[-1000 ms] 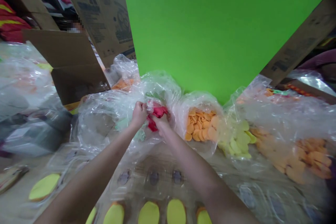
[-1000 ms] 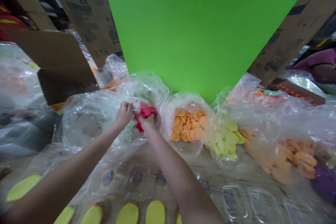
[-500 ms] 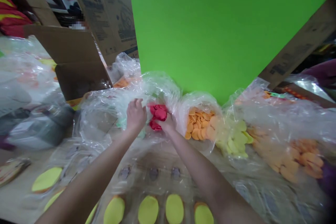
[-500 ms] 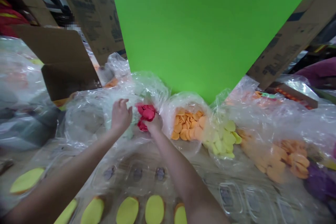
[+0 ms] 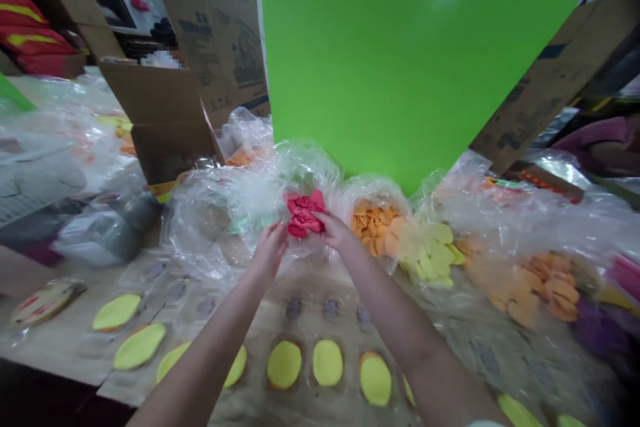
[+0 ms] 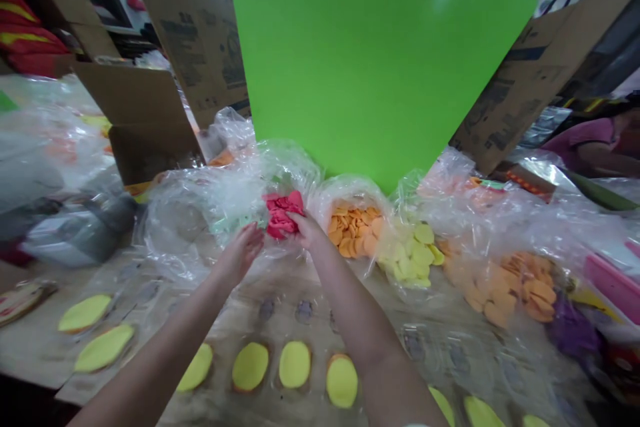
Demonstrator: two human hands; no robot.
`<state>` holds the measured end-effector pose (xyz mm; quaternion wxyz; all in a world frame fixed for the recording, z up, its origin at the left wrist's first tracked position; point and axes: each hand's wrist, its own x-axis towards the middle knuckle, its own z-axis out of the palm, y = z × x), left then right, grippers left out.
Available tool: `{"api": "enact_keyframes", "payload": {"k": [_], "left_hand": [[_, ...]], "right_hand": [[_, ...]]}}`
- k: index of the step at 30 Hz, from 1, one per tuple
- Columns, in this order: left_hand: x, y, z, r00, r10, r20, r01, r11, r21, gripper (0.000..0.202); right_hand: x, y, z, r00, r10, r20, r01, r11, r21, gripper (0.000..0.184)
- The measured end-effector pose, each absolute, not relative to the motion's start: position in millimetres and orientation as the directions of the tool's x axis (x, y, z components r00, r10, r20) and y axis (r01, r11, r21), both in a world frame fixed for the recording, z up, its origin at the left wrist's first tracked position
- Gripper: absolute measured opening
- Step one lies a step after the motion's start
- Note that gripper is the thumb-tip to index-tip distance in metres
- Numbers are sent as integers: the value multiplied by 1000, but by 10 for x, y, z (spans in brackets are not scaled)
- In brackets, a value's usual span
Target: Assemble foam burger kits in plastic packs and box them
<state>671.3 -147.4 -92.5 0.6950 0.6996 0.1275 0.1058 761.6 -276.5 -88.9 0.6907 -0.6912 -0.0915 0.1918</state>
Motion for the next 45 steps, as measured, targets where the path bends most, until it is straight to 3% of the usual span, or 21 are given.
{"api": "enact_keyframes", "payload": {"k": [2, 4, 6, 8, 10, 12, 15, 17, 20, 23, 26, 29, 32, 34, 39, 45], "left_hand": [[6684, -1612, -899, 966, 218, -140, 91, 218, 972, 53], [6697, -1721, -877, 974, 114, -198, 139, 390, 910, 56], [6709, -1794, -870, 972, 53, -229, 170, 514, 841, 50], [6677, -1824, -875, 967, 16, -253, 194, 598, 778, 39], [6580, -1821, -875, 961, -37, -274, 233, 645, 728, 29], [6425, -1811, -860, 946, -122, -300, 304, 654, 693, 27], [6148, -1865, -813, 906, -255, -338, 421, 627, 656, 34], [5980, -1992, -780, 877, -327, -352, 481, 589, 650, 42], [5777, -2337, -743, 811, -392, -434, 583, 487, 650, 37], [5612, -2781, -728, 768, -417, -486, 633, 385, 671, 30], [5482, -3161, -736, 821, -392, -416, 545, 318, 776, 32], [5385, -3429, -753, 811, -383, -441, 551, 249, 797, 34], [5287, -3692, -778, 732, -460, -503, 635, 194, 748, 38], [5208, -3908, -809, 679, -512, -526, 668, 133, 732, 39], [5036, -4518, -919, 617, -529, -582, 639, -95, 763, 45], [4993, -4980, -917, 543, -626, -559, 605, -169, 778, 43]], "right_hand": [[7441, -2746, -865, 900, 418, -126, -126, -27, -992, 24], [7251, -2731, -842, 918, 395, -37, 14, -127, -992, 27], [7102, -2741, -815, 935, 339, 106, 211, -289, -934, 32], [7016, -2800, -777, 931, 317, 179, 293, -360, -886, 33], [6973, -2924, -727, 947, 306, 98, 184, -266, -946, 23], [6928, -3117, -675, 951, 289, -108, -97, -50, -994, 17], [6759, -3498, -620, 880, 331, -341, -431, 254, -866, 17], [6558, -3760, -602, 890, 343, -302, -408, 301, -862, 16], [6194, -4100, -579, 965, 247, -92, -126, 122, -985, 18], [5858, -4402, -549, 969, 234, 80, 132, -215, -968, 17], [5590, -4724, -559, 981, 187, 55, 116, -336, -935, 27], [5364, -5062, -667, 989, 100, -113, -108, -49, -993, 24], [5145, -5369, -846, 953, 22, -303, -294, 320, -901, 26], [4999, -5551, -953, 928, -40, -369, -310, 466, -829, 31], [4682, -5976, -1062, 890, -288, -353, -198, 453, -869, 40], [4407, -6496, -1168, 847, -353, -398, -183, 509, -841, 35]]}}
